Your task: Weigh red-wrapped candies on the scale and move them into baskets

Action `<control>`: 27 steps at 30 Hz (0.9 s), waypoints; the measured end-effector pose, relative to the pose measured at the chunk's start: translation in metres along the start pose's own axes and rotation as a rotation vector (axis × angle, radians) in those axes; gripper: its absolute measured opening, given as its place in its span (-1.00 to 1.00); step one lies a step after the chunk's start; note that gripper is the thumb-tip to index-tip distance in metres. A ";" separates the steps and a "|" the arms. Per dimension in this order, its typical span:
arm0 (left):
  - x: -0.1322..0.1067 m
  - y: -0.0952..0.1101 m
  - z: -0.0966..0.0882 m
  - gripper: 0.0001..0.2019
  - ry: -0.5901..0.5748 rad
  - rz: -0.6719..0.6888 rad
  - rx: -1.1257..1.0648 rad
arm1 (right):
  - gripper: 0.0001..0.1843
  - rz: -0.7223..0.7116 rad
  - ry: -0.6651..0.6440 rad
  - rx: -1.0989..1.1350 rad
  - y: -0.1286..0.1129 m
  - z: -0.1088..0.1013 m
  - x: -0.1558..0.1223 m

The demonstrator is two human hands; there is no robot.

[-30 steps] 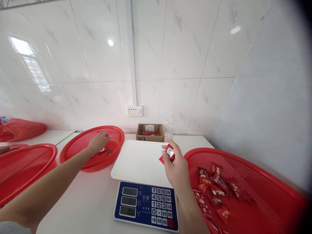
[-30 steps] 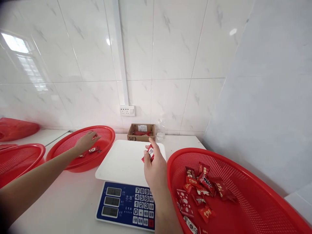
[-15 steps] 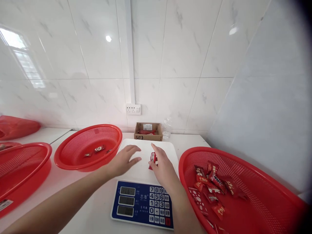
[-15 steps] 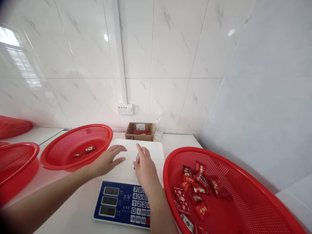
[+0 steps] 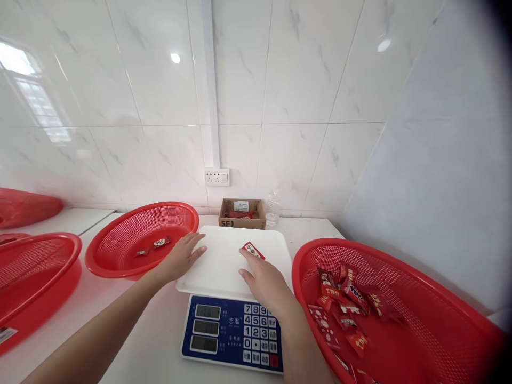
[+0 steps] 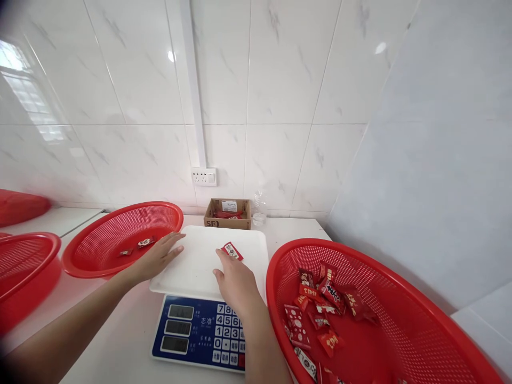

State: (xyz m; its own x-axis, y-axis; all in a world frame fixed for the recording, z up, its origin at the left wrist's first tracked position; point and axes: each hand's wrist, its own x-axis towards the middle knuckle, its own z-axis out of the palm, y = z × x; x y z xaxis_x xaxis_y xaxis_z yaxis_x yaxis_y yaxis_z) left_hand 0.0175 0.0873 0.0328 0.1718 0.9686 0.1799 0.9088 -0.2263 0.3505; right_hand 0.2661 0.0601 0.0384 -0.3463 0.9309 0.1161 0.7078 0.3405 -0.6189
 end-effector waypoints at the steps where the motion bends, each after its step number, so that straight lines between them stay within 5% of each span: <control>1: 0.000 -0.007 -0.002 -0.44 0.009 -0.013 -0.012 | -0.46 0.003 -0.024 0.007 0.000 0.000 0.000; 8: 0.004 -0.025 -0.007 -0.42 0.099 -0.041 -0.117 | -0.43 -0.028 -0.108 0.032 -0.004 0.005 0.003; 12: -0.012 -0.018 0.002 -0.44 0.201 -0.032 -0.206 | -0.44 -0.038 -0.002 0.010 0.002 0.011 0.006; 17: -0.050 -0.013 0.024 -0.49 0.422 -0.123 -0.502 | -0.45 0.030 0.002 -0.032 0.003 0.018 0.011; 22: -0.068 -0.022 0.050 -0.49 0.479 -0.244 -0.805 | -0.47 0.004 -0.020 -0.007 -0.011 0.025 0.009; 27: -0.068 -0.038 0.077 -0.50 0.527 -0.289 -1.089 | -0.48 -0.048 0.068 0.114 -0.014 -0.004 -0.020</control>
State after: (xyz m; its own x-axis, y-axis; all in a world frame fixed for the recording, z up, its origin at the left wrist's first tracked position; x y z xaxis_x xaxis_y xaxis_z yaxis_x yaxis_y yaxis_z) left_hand 0.0008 0.0375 -0.0637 -0.3843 0.8946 0.2279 0.0570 -0.2234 0.9731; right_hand 0.2655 0.0374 0.0477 -0.3328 0.9219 0.1982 0.6153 0.3716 -0.6953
